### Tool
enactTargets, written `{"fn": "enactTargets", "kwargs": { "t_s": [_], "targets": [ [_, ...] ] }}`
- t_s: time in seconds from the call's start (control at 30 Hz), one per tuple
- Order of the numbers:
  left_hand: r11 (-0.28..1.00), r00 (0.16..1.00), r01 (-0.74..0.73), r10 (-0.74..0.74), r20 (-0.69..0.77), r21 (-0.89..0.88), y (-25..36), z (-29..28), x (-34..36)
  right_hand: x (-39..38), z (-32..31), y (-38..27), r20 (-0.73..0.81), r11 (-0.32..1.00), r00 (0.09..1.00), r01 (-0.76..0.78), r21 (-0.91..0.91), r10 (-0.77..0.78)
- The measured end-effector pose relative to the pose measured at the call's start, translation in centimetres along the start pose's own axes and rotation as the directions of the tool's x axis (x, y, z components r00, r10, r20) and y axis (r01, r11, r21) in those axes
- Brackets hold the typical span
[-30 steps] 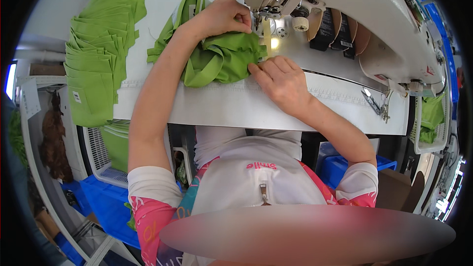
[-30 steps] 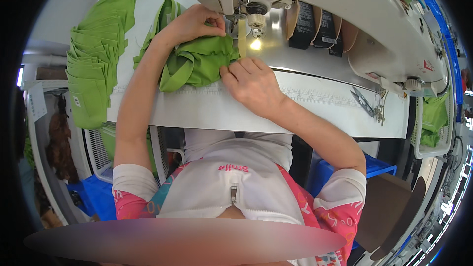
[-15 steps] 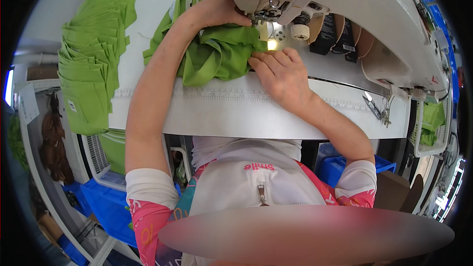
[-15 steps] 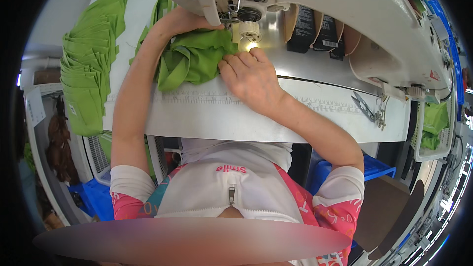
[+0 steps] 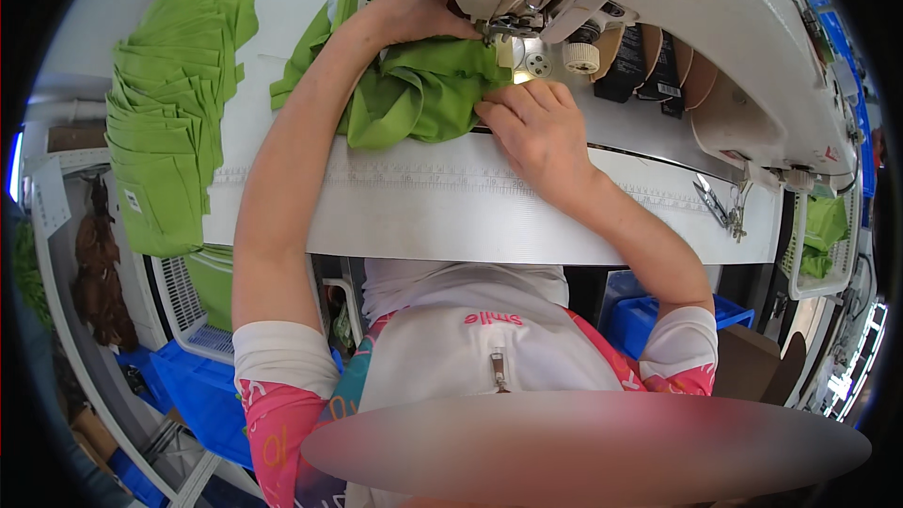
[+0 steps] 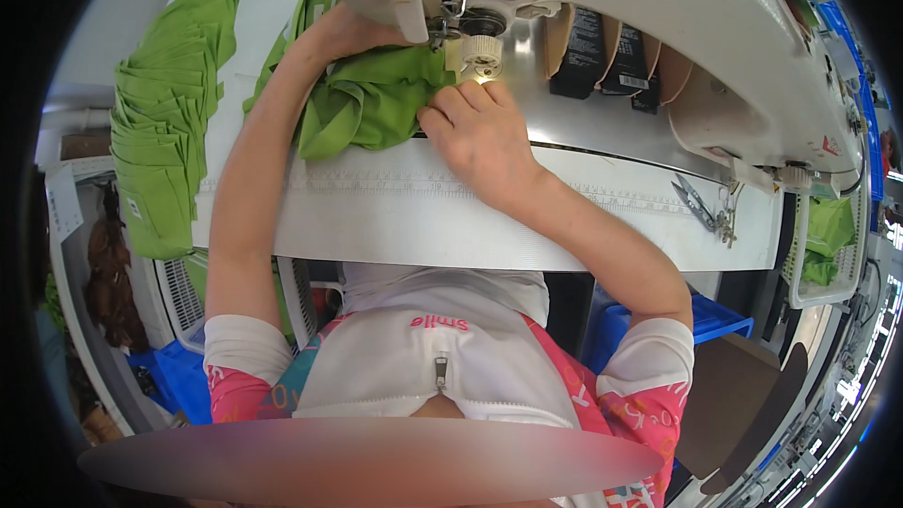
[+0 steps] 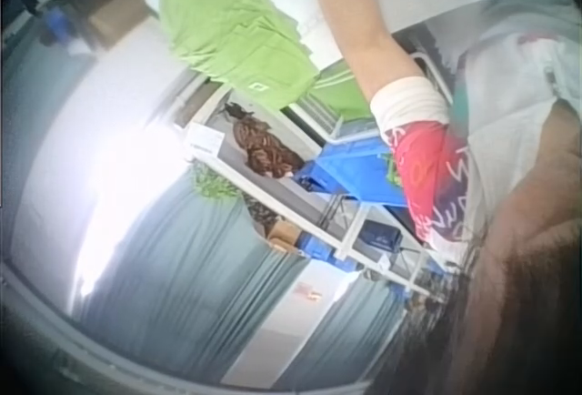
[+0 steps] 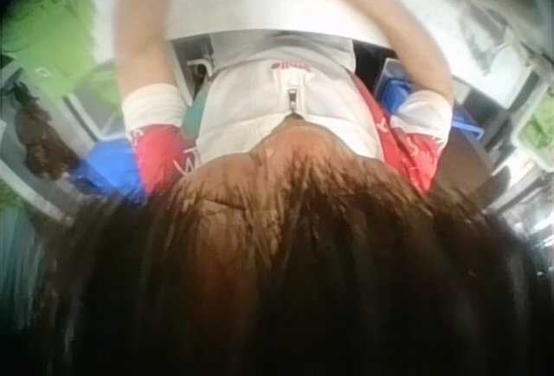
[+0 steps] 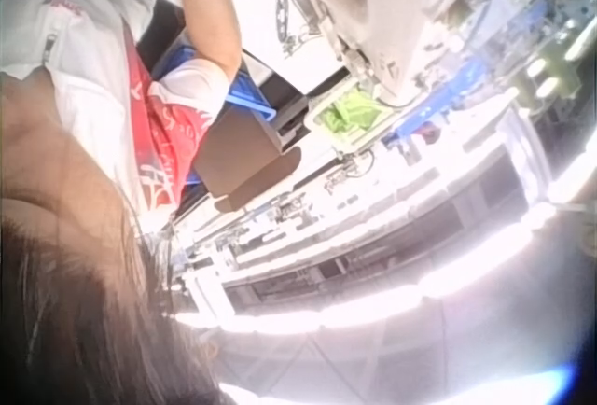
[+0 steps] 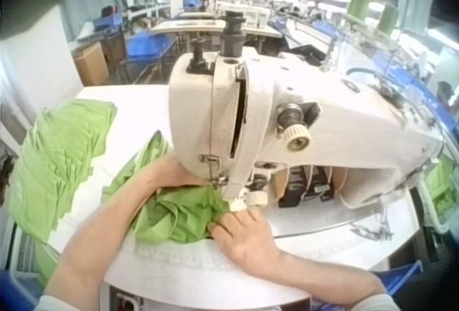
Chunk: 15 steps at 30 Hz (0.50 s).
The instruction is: Sewing green fabric pieces together using an industrial sewing machine to assemble bags or pouches.
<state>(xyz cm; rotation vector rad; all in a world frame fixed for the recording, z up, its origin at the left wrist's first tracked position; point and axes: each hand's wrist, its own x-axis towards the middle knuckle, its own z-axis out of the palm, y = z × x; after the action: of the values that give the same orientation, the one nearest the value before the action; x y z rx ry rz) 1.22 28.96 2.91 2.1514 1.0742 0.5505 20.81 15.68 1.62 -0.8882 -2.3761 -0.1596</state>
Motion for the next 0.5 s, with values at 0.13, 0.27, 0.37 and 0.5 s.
{"fn": "enactTargets", "kwargs": {
  "t_s": [0.13, 0.27, 0.37, 0.5],
  "targets": [
    [0.999, 0.997, -0.039, 0.041, -0.068, 0.028, -0.4, 0.7, -0.1, -0.6, 0.0, 0.0, 0.008, 0.998, 1.0, -0.022, 0.066, 0.022],
    [0.992, 0.991, -0.11, 0.114, -0.067, 0.054, -1.2, -0.1, 0.7, -0.8, -0.4, 0.1, -0.003, 0.994, 1.0, -0.005, 0.111, 0.005],
    [0.996, 0.998, -0.035, 0.031, 0.055, 0.083, 0.3, -1.6, 1.8, -0.3, -0.3, 1.1, 0.019, 0.997, 1.0, -0.02, 0.076, 0.018],
    [0.999, 0.993, 0.047, -0.045, 0.107, -0.018, -1.1, -2.4, 4.3, 0.3, 0.3, 2.0, 0.04, 0.996, 0.997, -0.063, 0.069, 0.06]
  ]
}}
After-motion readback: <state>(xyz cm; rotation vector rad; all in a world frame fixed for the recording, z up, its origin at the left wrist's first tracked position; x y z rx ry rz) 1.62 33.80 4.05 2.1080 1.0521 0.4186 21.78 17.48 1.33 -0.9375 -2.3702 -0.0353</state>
